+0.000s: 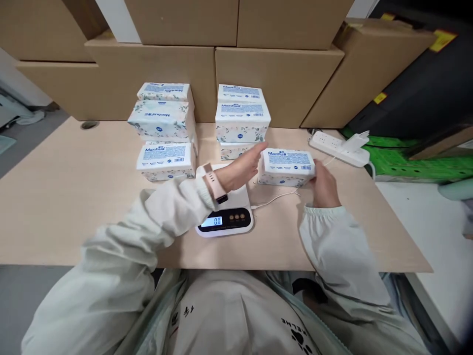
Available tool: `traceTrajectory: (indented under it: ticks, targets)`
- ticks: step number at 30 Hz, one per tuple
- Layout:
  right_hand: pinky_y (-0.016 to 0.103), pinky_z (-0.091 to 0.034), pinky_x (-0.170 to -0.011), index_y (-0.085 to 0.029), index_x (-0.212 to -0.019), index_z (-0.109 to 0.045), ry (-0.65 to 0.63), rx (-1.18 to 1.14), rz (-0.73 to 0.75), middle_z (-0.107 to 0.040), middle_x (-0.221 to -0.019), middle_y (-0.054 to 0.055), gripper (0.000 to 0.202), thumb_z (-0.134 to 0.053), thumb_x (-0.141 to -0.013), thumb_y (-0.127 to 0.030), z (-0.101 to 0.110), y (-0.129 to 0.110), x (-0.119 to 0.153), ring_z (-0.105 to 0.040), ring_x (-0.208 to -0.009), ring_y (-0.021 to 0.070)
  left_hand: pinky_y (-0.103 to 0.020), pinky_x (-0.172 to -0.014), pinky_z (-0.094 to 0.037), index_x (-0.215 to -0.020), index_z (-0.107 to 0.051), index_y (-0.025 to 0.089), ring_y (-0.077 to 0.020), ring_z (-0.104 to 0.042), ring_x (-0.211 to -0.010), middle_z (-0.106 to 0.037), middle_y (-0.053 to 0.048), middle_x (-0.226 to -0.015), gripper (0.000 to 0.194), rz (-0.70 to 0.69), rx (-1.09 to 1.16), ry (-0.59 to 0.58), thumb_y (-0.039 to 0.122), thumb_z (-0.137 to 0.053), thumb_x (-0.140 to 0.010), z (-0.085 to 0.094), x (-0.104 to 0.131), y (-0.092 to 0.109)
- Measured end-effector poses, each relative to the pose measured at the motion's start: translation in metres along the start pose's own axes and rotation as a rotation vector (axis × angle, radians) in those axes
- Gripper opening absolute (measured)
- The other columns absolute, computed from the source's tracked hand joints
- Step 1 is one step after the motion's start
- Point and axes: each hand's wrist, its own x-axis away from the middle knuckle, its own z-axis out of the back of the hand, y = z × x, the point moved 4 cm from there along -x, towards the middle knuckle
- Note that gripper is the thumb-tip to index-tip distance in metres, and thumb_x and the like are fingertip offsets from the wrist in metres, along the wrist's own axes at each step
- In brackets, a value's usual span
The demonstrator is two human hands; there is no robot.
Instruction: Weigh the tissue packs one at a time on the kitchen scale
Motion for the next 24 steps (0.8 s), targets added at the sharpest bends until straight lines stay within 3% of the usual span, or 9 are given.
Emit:
traceTrajectory:
  ticks: [2, 4, 8, 12, 14, 17, 20, 24]
  targets:
    - [0.051, -0.062, -0.100, -0.020, -0.107, -0.080, -0.029, -0.064, -0.089, -0.081, -0.113, 0.009, 0.045, -0.068, -0.094, -0.062, -0.002, 0.002, 0.008, -0.075, -0.116, 0.0300, -0.059, -0.140, -0.029, -0.150, -0.067, 0.019, -0.0348, -0.039, -0.169, -0.061, -0.012, -0.165, 0.056, -0.002, 0.005, -0.040, 0.052, -0.048, -0.108, -0.012, -0.009, -0.001]
    - [0.053, -0.060, -0.109, -0.022, -0.113, -0.082, -0.083, -0.167, -0.131, -0.082, -0.124, 0.008, 0.046, -0.072, -0.092, -0.063, -0.005, -0.010, 0.025, -0.075, -0.126, 0.0312, -0.057, -0.142, -0.026, -0.145, -0.071, 0.018, -0.0332, -0.043, -0.167, -0.064, -0.010, -0.163, 0.053, -0.074, 0.005, -0.092, 0.047, -0.044, -0.111, -0.014, 0.009, 0.006]
    - [0.050, -0.040, -0.136, -0.035, -0.142, -0.075, -0.299, -0.307, -0.010, -0.071, -0.155, -0.001, 0.045, -0.070, -0.102, -0.056, -0.022, -0.061, 0.076, -0.054, -0.159, 0.0272, -0.058, -0.146, -0.020, -0.139, -0.077, 0.025, -0.0350, -0.033, -0.171, -0.060, 0.000, -0.166, 0.044, -0.295, -0.019, -0.180, 0.050, -0.060, -0.108, 0.007, 0.097, 0.026]
    - [0.050, -0.034, -0.141, -0.039, -0.163, -0.056, -0.558, -0.242, 0.057, -0.059, -0.169, -0.004, 0.060, -0.065, -0.106, -0.055, -0.053, -0.100, 0.118, -0.046, -0.165, 0.0272, -0.059, -0.146, -0.021, -0.147, -0.073, 0.032, -0.0344, -0.030, -0.172, -0.054, 0.007, -0.171, 0.049, -0.283, -0.054, 0.026, 0.057, -0.060, -0.107, 0.042, 0.175, 0.023]
    - [0.053, -0.035, -0.140, -0.039, -0.167, -0.051, -0.663, -0.179, 0.041, -0.059, -0.170, -0.003, 0.065, -0.065, -0.106, -0.058, -0.069, -0.106, 0.126, -0.048, -0.164, 0.0291, -0.056, -0.146, -0.022, -0.152, -0.069, 0.033, -0.0328, -0.028, -0.173, -0.050, 0.007, -0.174, 0.052, -0.251, -0.047, 0.126, 0.056, -0.056, -0.108, 0.057, 0.195, 0.014]
    - [0.059, -0.035, -0.140, -0.039, -0.169, -0.047, -0.764, -0.141, -0.008, -0.059, -0.170, -0.002, 0.070, -0.063, -0.105, -0.063, -0.087, -0.098, 0.127, -0.052, -0.161, 0.0314, -0.053, -0.146, -0.023, -0.151, -0.070, 0.034, -0.0304, -0.025, -0.174, -0.048, 0.009, -0.175, 0.049, -0.217, -0.012, 0.206, 0.052, -0.055, -0.109, 0.073, 0.203, -0.001]
    - [0.062, -0.039, -0.137, -0.038, -0.164, -0.054, -0.712, -0.110, -0.039, -0.062, -0.167, 0.000, 0.070, -0.067, -0.101, -0.067, -0.092, -0.080, 0.122, -0.055, -0.158, 0.0329, -0.055, -0.146, -0.025, -0.142, -0.077, 0.034, -0.0311, -0.030, -0.172, -0.053, 0.007, -0.171, 0.043, -0.192, 0.037, 0.233, 0.049, -0.059, -0.107, 0.086, 0.196, -0.014]
    - [0.061, -0.047, -0.131, -0.035, -0.144, -0.075, -0.393, -0.131, 0.090, -0.074, -0.153, 0.003, 0.050, -0.070, -0.101, -0.062, -0.078, -0.065, 0.114, -0.065, -0.148, 0.0321, -0.057, -0.145, -0.025, -0.143, -0.076, 0.030, -0.0315, -0.043, -0.166, -0.061, -0.002, -0.166, 0.045, -0.308, 0.031, 0.362, 0.050, -0.067, -0.103, 0.112, 0.184, -0.028]
